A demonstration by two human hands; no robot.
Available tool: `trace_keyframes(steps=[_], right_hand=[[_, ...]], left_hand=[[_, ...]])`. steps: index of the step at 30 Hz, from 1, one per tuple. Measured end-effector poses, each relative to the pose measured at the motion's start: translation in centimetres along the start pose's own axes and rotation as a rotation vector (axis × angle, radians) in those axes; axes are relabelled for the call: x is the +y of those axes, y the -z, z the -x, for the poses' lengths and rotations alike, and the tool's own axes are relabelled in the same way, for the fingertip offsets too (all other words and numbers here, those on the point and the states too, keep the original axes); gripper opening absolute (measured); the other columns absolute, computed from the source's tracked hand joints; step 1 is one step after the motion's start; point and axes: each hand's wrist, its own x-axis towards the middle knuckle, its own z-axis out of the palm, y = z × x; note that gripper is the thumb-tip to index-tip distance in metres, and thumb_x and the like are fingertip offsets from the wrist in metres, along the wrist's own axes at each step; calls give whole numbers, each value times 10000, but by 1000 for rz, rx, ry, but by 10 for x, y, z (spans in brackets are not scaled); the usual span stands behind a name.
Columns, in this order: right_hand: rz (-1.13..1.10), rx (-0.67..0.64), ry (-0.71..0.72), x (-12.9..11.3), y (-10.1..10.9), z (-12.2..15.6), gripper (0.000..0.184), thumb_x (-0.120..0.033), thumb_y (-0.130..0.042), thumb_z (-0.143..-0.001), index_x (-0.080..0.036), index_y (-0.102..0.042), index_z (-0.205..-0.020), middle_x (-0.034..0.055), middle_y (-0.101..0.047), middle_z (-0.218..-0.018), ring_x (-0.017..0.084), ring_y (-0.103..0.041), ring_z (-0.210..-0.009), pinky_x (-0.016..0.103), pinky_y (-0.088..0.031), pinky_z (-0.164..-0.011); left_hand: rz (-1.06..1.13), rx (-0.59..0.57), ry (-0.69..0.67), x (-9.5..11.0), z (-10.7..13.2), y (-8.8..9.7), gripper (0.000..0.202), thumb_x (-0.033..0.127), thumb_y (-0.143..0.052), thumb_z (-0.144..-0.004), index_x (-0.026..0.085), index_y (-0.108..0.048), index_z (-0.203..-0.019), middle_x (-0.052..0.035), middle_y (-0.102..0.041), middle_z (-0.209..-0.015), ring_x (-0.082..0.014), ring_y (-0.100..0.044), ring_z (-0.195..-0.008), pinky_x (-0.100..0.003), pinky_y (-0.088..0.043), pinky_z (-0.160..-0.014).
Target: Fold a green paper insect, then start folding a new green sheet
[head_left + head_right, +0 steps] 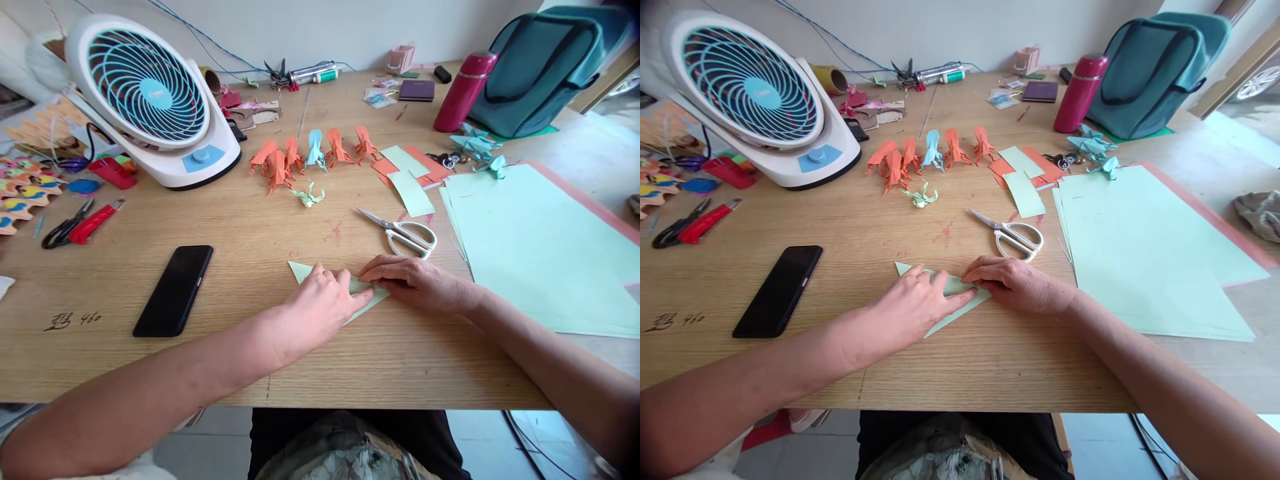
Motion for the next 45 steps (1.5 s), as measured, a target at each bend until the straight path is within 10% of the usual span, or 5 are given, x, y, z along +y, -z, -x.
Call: trace_keyframes(steps=[16,29,45], right_hand=[[-33,-41,11,-1,4,3,600,77,-404,-845,-204,-618,-1330,98,-632,-1319,181,-616,-1195,367,-509,-1029],[-81,-64,27,-1,5,1,568,97,-385,-807,-151,-640,-1250,116,-645,-1252,181,-611,-1195,374,-492,-1047],[-49,-43,28,1,2,4,734,133,-366,-740,-201,-605,-1347,100,-618,-1331,193,-599,-1217,366,-485,-1052]], left_hand=[[94,63,-132,-21,7,-21,538,26,-521,-850,281,-537,-1323,-106,-656,-1043,-234,-666,-844,-372,-487,-806],[-93,-217,-182,-8,-29,5,656,35,-546,-844,281,-437,-1442,-124,-697,-908,-230,-662,-647,-270,-450,-538],[22,-100,-98,-21,5,-20,623,91,-586,-853,320,-487,-1424,-201,-578,-1394,-287,-722,-927,-417,-551,-807]])
